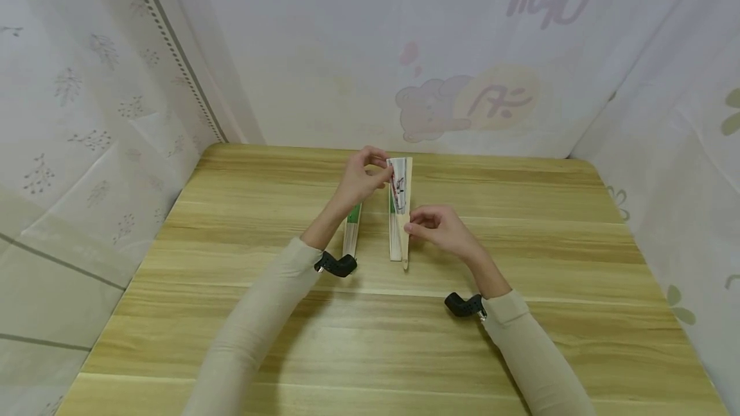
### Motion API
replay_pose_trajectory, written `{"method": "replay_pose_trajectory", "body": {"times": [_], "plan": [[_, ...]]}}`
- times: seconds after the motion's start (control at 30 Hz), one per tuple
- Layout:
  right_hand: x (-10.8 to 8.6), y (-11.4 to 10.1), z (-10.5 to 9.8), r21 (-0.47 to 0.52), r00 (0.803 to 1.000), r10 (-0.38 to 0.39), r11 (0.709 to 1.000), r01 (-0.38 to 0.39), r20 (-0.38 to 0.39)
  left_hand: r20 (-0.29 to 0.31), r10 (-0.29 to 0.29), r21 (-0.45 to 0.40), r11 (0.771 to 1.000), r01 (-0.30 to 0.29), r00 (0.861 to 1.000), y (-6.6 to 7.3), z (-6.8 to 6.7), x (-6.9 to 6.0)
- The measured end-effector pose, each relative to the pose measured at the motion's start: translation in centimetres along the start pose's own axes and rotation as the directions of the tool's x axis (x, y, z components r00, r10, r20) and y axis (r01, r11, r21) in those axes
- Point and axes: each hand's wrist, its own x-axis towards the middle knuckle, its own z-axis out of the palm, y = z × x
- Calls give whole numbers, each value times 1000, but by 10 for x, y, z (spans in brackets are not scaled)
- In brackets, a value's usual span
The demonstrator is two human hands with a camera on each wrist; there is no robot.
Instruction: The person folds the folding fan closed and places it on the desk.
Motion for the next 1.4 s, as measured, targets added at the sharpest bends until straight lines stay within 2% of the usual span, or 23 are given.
{"method": "replay_pose_trajectory", "body": {"times": [0.17,0.3,0.4,0.8,1.0,1.4], "plan": [[1,2,2,-17,1000,-3,1000,3,-12,47,-2,-29,1000,3,999,-1,-3,-2],[2,5,1,-27,1000,-10,1000,10,-10,104,-17,-43,999,21,994,-1,-6,-3],[2,7,2,-32,1000,-17,999,17,0,125,-32,-40,999,38,992,0,-6,-3],[-1,3,0,-31,999,-45,998,45,5,67,-15,-8,1000,15,998,3,0,-4],[-2,0,-1,-38,999,-48,998,48,13,49,-27,7,1000,26,998,4,1,-4],[-1,-3,-2,-40,999,-29,999,30,16,45,-31,-10,999,32,999,5,5,-2]]}}
